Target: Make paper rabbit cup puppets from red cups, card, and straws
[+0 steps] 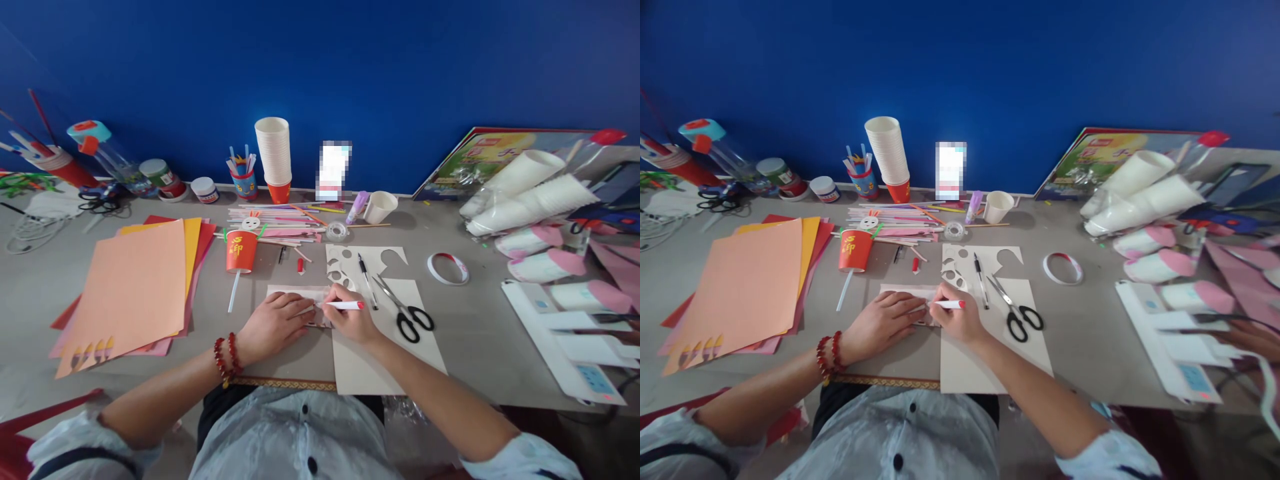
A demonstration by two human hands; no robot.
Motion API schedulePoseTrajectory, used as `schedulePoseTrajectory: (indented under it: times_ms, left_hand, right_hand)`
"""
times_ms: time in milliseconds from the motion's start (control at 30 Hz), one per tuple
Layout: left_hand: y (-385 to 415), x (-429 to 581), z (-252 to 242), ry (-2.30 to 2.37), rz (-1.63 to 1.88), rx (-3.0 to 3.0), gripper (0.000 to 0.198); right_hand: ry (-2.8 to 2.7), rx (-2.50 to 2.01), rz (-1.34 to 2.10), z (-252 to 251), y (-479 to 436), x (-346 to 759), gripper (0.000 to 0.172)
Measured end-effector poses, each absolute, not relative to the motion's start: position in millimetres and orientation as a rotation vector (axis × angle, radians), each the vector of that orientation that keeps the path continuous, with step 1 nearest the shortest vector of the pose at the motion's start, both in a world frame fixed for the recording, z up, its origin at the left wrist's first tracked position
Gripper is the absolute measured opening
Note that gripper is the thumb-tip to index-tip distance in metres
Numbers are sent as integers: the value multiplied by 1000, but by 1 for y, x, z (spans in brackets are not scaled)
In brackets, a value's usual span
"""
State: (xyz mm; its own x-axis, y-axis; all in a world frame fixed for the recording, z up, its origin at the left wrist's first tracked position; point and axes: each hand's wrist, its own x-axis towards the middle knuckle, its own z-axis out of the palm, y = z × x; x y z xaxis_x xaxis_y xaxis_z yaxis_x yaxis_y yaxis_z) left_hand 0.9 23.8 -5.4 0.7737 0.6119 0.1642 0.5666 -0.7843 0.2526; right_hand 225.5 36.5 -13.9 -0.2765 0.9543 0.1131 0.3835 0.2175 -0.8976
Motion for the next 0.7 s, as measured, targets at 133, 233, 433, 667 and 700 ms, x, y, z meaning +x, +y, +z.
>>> schedulePoseTrajectory:
  times_ms: [133, 233, 433, 667, 700]
  left_hand:
    - [24, 1, -6, 938, 336, 2782, 35]
    - [23, 0, -7, 943, 329, 2785, 34]
    - [23, 1, -6, 946, 351, 2784, 35]
    - [23, 1, -6, 951, 330, 2788, 35]
    - [23, 1, -6, 953, 321, 2787, 35]
  right_hand:
    - [-1793, -1255, 1019, -15, 37, 226, 16]
    - [-1784, -1260, 1016, -14, 36, 225, 17]
    - [-1764, -1253, 1013, -13, 35, 226, 19]
    - [-1733, -1262, 984, -18, 34, 228, 19]
    - [-1731, -1266, 967, -18, 34, 228, 19]
